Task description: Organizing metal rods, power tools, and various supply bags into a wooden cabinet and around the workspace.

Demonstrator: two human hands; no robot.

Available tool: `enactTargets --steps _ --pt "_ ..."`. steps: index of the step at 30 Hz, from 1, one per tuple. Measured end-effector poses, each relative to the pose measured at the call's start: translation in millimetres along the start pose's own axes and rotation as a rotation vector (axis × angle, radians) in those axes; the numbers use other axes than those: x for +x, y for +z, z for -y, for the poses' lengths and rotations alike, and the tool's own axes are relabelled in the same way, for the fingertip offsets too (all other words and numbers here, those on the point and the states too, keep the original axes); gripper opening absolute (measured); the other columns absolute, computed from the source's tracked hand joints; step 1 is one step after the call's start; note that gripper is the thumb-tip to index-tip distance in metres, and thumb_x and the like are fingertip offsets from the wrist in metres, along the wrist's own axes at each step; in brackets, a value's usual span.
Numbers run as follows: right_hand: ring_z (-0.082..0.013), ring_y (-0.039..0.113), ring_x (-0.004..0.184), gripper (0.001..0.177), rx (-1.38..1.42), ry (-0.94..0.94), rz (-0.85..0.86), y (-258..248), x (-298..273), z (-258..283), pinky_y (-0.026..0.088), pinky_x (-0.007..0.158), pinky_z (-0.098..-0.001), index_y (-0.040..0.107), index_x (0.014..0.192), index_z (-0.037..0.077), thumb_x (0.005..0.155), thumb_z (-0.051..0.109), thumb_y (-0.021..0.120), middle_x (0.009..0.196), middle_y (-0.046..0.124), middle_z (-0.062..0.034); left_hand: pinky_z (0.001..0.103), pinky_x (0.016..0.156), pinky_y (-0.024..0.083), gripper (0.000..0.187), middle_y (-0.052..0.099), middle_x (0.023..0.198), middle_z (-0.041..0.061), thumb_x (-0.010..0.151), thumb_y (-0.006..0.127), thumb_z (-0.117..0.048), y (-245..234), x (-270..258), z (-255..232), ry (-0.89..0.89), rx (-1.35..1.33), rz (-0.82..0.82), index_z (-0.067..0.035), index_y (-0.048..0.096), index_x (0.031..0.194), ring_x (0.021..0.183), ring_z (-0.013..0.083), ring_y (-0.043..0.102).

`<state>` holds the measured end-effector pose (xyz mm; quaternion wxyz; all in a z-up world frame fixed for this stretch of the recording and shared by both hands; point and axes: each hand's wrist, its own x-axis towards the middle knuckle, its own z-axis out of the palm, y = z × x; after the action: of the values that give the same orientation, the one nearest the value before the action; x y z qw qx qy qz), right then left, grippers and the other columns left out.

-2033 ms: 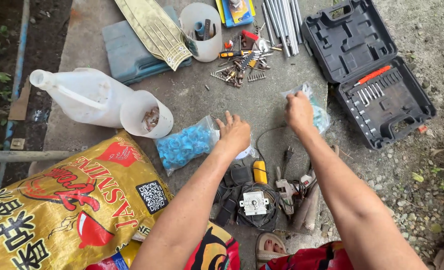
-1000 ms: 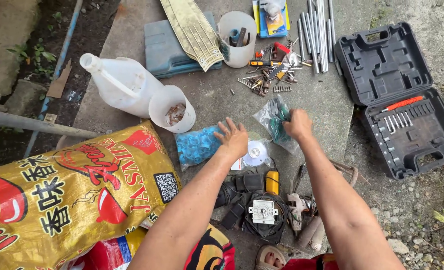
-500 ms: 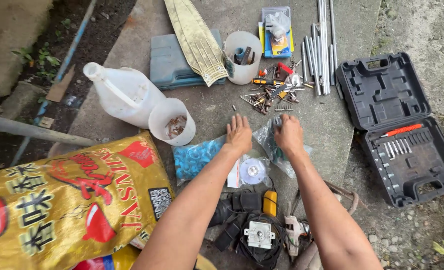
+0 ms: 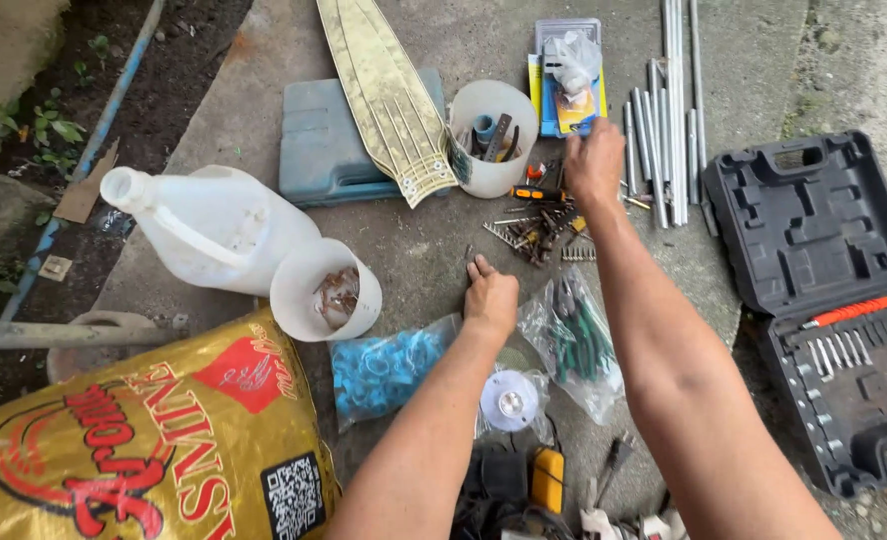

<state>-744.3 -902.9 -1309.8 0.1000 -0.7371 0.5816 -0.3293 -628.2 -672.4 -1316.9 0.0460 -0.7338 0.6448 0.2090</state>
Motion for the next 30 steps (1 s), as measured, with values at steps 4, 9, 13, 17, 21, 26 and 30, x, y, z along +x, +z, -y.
enactTargets --steps 4,9,13,17,21,26,30 --pt "-0.0505 0.058 0.108 0.050 0.013 0.129 -0.046 31 36 -23 0.046 0.094 -0.0563 0.056 0.115 -0.012 0.095 0.028 0.077 0.113 0.062 -0.0348 0.042 0.105 0.051 0.042 0.018 0.163 0.033 0.086 0.065 0.007 12 0 7 -0.048 -0.141 0.013 0.005 0.065 0.128 0.146 0.0458 0.034" --pt "-0.0513 0.057 0.112 0.073 0.095 0.379 0.003 88 72 -62 0.045 0.098 -0.0552 0.051 0.121 -0.014 0.094 0.046 0.083 0.117 0.061 -0.0364 0.043 0.107 0.050 0.046 0.022 0.162 0.031 0.089 0.064 0.008 1 -7 13 -0.016 -0.207 -0.069 0.009 0.059 0.135 0.145 0.0433 0.037" --pt "-0.0449 0.058 0.115 0.078 0.044 0.601 0.075 68 83 -33 0.048 0.097 -0.0514 0.054 0.123 -0.007 0.081 0.047 0.091 0.126 0.059 -0.0309 0.037 0.109 0.047 0.047 0.013 0.164 0.031 0.087 0.061 0.018 -16 -6 2 -0.083 -0.143 0.132 0.004 0.061 0.133 0.148 0.0445 0.029" --pt "-0.0325 0.064 0.115 0.090 0.297 0.885 0.186 36 87 -8 0.055 0.096 -0.0461 0.048 0.131 0.000 0.065 0.037 0.098 0.131 0.061 -0.0199 0.039 0.108 0.046 0.053 0.015 0.162 0.033 0.084 0.062 0.020 -12 -3 2 -0.061 -0.112 0.117 0.005 0.058 0.135 0.145 0.0475 0.031" --pt "-0.0315 0.065 0.113 0.091 0.430 0.968 0.216 24 86 -2 0.057 0.092 -0.0491 0.044 0.134 0.000 0.068 0.032 0.098 0.130 0.062 -0.0186 0.037 0.105 0.050 0.053 0.016 0.163 0.034 0.086 0.057 0.025 -16 -7 -2 -0.043 -0.070 0.122 0.005 0.058 0.136 0.145 0.0492 0.032" --pt "-0.0302 0.074 0.103 0.072 0.904 1.017 0.065 18 74 -2 0.068 0.082 -0.0465 0.036 0.130 0.000 0.078 0.006 0.085 0.121 0.064 -0.0199 0.039 0.106 0.047 0.054 0.016 0.161 0.034 0.083 0.057 0.025 -19 -7 -2 -0.062 -0.085 0.096 0.006 0.058 0.134 0.143 0.0486 0.031" --pt "-0.0308 0.078 0.100 0.050 1.139 1.027 0.059 8 66 -27 0.066 0.080 -0.0486 0.050 0.123 -0.004 0.082 -0.001 0.079 0.114 0.070 -0.0197 0.037 0.109 0.047 0.052 0.016 0.162 0.032 0.083 0.058 0.024 -28 -9 -2 -0.063 -0.083 0.126 0.003 0.062 0.131 0.145 0.0465 0.031"
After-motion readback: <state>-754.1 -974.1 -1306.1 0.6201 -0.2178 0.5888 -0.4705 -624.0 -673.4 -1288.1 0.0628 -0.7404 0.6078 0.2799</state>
